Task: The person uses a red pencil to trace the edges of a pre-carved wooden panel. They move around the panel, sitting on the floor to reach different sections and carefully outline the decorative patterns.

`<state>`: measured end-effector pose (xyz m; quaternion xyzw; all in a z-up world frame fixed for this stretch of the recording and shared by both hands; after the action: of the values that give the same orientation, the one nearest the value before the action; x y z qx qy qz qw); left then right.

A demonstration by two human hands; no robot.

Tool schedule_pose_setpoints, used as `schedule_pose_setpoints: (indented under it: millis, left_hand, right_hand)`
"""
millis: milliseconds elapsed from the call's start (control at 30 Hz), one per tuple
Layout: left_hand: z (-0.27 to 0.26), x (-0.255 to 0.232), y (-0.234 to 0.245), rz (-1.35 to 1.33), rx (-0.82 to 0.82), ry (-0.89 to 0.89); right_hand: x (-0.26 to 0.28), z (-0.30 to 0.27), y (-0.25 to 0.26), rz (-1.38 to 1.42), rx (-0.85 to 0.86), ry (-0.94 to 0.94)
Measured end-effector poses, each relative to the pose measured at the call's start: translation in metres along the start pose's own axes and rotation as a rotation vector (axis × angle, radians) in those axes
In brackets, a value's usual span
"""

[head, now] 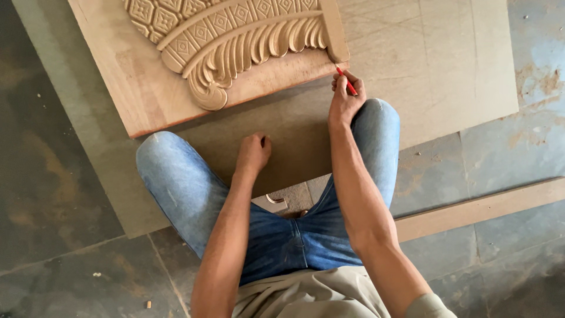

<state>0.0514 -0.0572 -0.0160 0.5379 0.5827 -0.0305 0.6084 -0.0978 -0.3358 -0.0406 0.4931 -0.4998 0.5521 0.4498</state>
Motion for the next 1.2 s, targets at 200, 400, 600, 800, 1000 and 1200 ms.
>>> schedule_pose_setpoints:
  millis: [200, 400, 600, 800, 1000, 1200]
  left_hand:
    - [-0.001, 0.005, -0.003, 0.032, 0.002, 0.022]
    - [-0.003, 0.010, -0.006, 0.008, -0.015, 0.009]
    - [-0.005, 0.012, -0.005, 0.000, -0.015, 0.024]
    - [-0.006, 0.009, -0.005, 0.002, 0.017, 0.058]
    - [-0.006, 0.008, -0.004, 0.027, 0.027, 0.077]
    - [-0.005, 0.008, -0.008, 0.056, 0.012, 0.064]
  right_hand:
    - [0.002, -0.002, 0.001, -0.021, -0.003, 0.014]
    - [-0.001, 0.001, -0.008, 0.049, 0.061, -0.057]
    - [-0.008, 0.003, -0.015, 0.081, 0.103, -0.093]
    - [-0.014, 0.005, -0.006, 0.068, 0.047, -0.088]
    - [-0.012, 0.004, -0.002, 0.040, 0.013, -0.075]
    - [-0.008, 0.000, 0.001, 0.026, -0.006, -0.048]
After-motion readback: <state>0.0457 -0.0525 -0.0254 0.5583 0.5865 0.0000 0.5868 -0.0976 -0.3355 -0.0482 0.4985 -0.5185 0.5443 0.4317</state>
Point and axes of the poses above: each hand's wrist, its own z-axis towards the middle knuckle, its own y-axis out of the back of the hand, x = y × z, the point moved 8 cm from there along z, towards the middle knuckle, and after that the axes turned 3 degrees about y, right-handed, at the moved point
